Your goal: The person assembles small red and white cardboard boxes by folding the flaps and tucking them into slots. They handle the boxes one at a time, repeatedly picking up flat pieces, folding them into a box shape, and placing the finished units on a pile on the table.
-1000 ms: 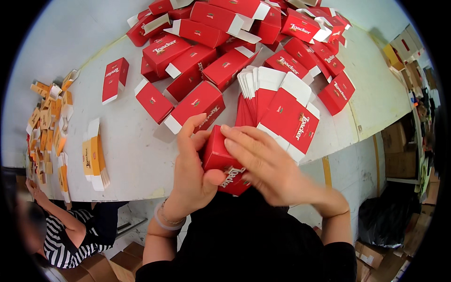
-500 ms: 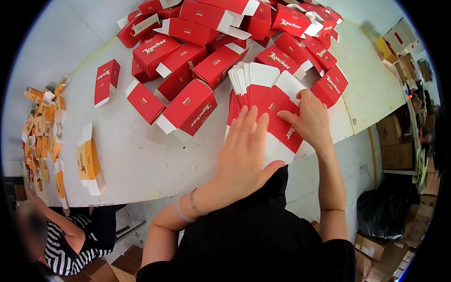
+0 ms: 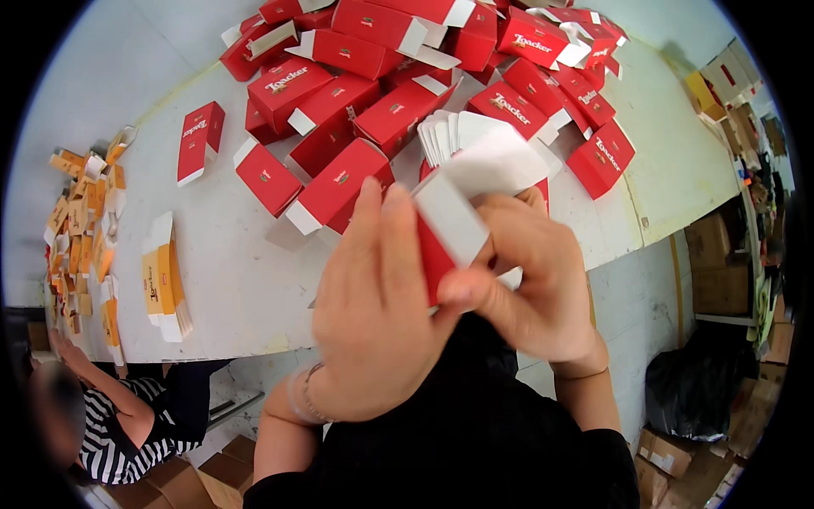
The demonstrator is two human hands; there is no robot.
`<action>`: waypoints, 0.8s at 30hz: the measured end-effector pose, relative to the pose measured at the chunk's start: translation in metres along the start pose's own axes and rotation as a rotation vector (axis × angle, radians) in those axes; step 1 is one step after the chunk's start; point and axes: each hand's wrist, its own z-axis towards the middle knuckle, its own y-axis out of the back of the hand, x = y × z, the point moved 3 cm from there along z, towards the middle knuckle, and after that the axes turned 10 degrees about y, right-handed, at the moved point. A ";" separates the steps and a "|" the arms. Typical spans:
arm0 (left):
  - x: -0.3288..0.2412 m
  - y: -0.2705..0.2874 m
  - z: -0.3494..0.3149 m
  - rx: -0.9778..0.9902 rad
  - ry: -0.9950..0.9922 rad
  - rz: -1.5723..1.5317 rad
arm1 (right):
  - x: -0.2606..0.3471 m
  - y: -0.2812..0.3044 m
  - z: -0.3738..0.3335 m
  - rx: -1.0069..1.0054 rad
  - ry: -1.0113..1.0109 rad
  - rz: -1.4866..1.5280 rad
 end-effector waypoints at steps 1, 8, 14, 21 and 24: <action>0.008 0.008 -0.006 0.011 0.065 -0.122 | 0.003 0.001 0.004 -0.042 0.122 0.050; 0.032 0.012 -0.014 -0.004 0.077 -0.906 | -0.004 -0.026 -0.011 -0.442 0.553 -0.145; 0.047 -0.024 -0.010 0.179 -0.013 -0.975 | -0.003 -0.017 -0.035 -0.129 0.254 0.019; 0.044 -0.019 0.003 0.108 -0.227 -0.738 | -0.022 0.000 -0.022 -0.730 0.018 0.345; 0.045 -0.015 0.003 0.099 -0.187 -0.643 | -0.026 0.002 -0.020 -0.315 -0.288 0.707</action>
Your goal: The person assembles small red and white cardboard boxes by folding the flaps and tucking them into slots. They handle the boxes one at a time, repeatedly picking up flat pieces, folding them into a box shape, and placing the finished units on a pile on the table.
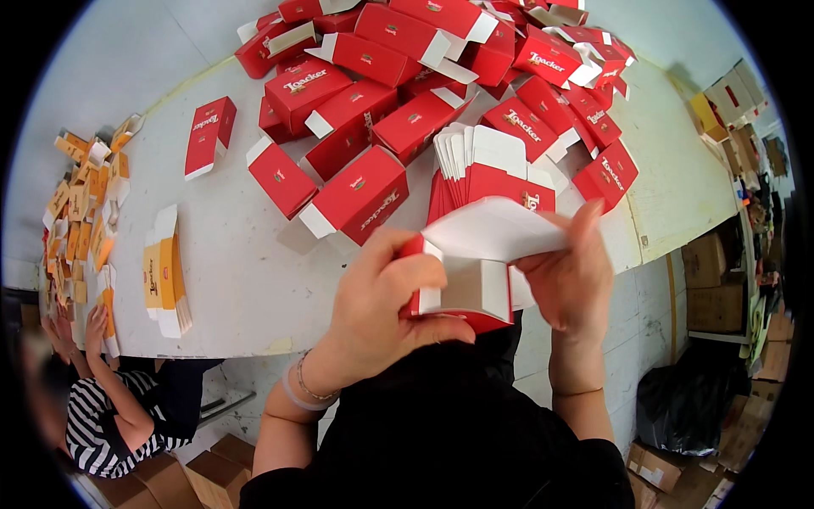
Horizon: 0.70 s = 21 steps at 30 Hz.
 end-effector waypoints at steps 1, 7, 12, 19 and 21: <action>0.005 0.003 -0.001 -0.015 0.001 0.065 | 0.005 -0.007 0.000 0.123 -0.044 -0.063; 0.012 -0.003 -0.010 -0.073 0.134 -0.066 | 0.003 -0.020 -0.007 0.280 0.303 -0.629; 0.017 -0.002 -0.010 -0.091 0.187 0.011 | 0.003 -0.028 -0.004 0.435 0.382 -0.696; 0.017 -0.002 -0.009 -0.097 0.414 -0.361 | -0.017 -0.021 0.000 0.564 0.442 -0.711; 0.011 0.011 0.007 -0.209 0.396 -0.556 | -0.013 0.025 0.041 0.254 0.072 -0.269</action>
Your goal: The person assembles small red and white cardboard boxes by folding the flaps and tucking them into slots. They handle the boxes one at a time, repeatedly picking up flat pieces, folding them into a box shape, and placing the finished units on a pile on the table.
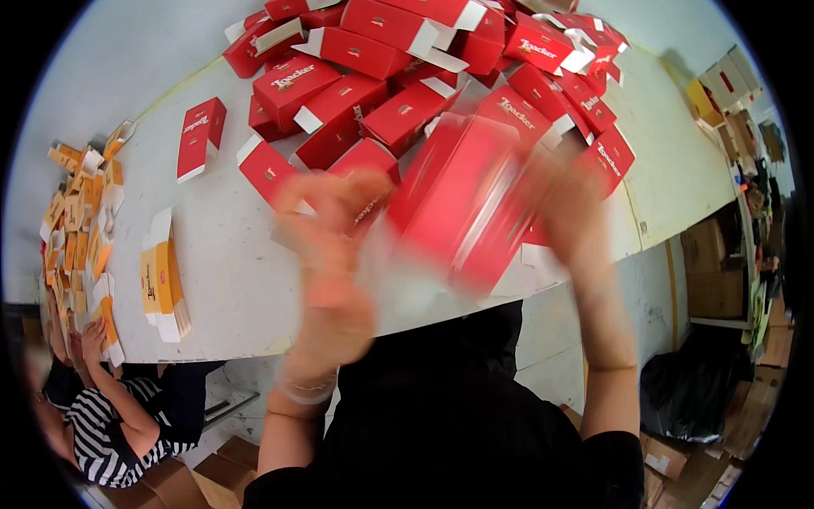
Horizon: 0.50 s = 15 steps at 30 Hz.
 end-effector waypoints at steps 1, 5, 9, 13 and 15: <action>-0.008 0.008 0.008 -0.060 -0.105 -0.137 | 0.001 0.035 0.017 -0.281 -0.032 0.288; -0.016 0.015 0.008 -0.243 -0.262 0.166 | -0.050 0.080 0.009 -0.559 -0.126 -0.074; 0.024 -0.035 -0.015 0.136 -0.353 0.648 | -0.063 0.051 -0.015 0.044 -0.225 -1.034; 0.065 -0.080 -0.016 0.278 -0.277 1.020 | -0.064 0.039 -0.021 0.164 -0.199 -1.194; 0.066 -0.083 -0.015 0.253 -0.274 1.041 | -0.070 0.039 -0.023 0.107 -0.172 -1.224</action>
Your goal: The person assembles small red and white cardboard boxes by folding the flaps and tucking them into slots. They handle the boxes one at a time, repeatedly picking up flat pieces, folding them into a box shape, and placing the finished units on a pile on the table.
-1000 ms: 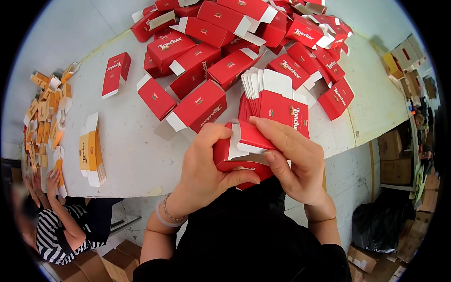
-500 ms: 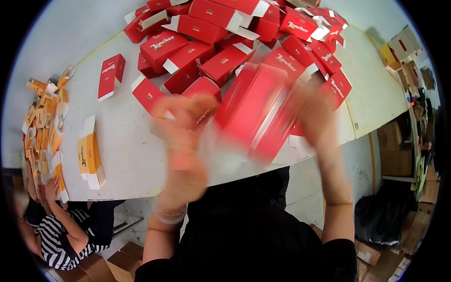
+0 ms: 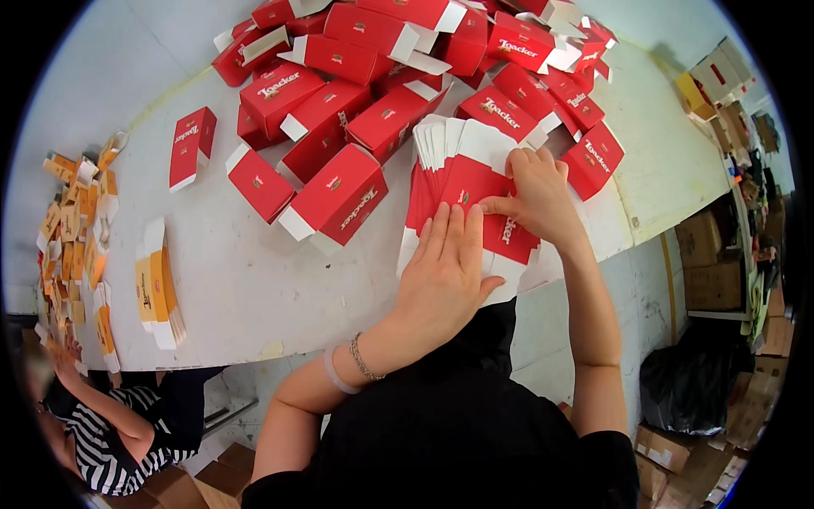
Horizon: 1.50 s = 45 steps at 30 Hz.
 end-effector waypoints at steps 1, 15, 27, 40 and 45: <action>0.000 -0.001 0.001 -0.008 0.007 0.012 | 0.001 0.002 0.001 0.002 -0.035 -0.024; -0.016 0.097 -0.015 -0.421 0.062 0.046 | 0.110 0.096 -0.028 -0.418 0.613 0.630; 0.009 0.093 -0.019 -0.160 -0.092 -0.859 | 0.120 0.066 -0.045 -0.733 0.616 0.647; 0.023 0.092 -0.011 -0.032 -0.132 -0.353 | 0.087 0.058 -0.035 -0.473 -0.149 1.591; 0.026 0.092 -0.011 -0.113 0.055 -0.255 | 0.097 0.071 -0.034 -0.086 0.163 1.255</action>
